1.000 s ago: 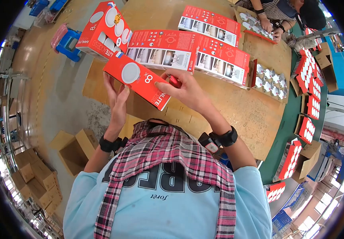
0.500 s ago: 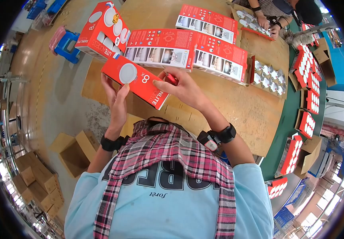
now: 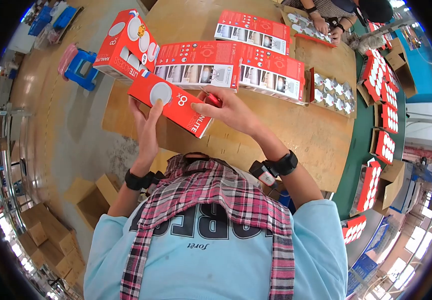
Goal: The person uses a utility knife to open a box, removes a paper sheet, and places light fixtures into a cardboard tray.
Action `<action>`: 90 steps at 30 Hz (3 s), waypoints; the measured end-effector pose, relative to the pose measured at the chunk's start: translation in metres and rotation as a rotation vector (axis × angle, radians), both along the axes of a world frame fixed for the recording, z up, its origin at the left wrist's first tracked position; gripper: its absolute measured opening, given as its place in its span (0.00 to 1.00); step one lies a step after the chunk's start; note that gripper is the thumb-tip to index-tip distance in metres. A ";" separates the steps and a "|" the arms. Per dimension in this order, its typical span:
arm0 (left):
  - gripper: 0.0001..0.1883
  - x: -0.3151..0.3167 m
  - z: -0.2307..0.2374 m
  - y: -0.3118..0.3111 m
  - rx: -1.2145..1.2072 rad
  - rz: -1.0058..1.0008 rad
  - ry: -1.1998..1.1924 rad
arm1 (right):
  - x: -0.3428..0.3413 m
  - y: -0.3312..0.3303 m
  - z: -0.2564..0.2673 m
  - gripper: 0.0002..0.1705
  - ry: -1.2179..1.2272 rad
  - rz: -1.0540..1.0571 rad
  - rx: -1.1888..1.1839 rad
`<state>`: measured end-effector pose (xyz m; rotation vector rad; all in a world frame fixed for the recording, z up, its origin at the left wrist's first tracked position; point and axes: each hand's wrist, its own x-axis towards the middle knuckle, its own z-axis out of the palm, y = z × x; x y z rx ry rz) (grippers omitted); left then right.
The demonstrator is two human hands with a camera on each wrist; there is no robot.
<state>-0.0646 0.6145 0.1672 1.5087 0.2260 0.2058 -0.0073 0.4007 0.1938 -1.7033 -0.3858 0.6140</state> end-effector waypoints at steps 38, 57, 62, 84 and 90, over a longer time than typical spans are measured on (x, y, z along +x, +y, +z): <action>0.37 0.025 0.055 0.054 1.127 -0.473 -0.224 | -0.072 0.056 0.032 0.15 0.334 -0.243 0.127; 0.36 0.014 0.058 0.040 1.088 -0.428 -0.236 | -0.076 0.059 0.027 0.15 0.427 -0.382 0.296; 0.36 0.011 0.056 0.040 1.088 -0.439 -0.214 | -0.075 0.053 0.028 0.15 0.431 -0.367 0.318; 0.35 0.009 0.054 0.043 1.106 -0.437 -0.215 | -0.084 0.052 0.033 0.18 0.251 -0.322 0.235; 0.35 0.009 0.053 0.042 1.112 -0.439 -0.204 | -0.082 0.055 0.030 0.17 0.352 -0.354 0.365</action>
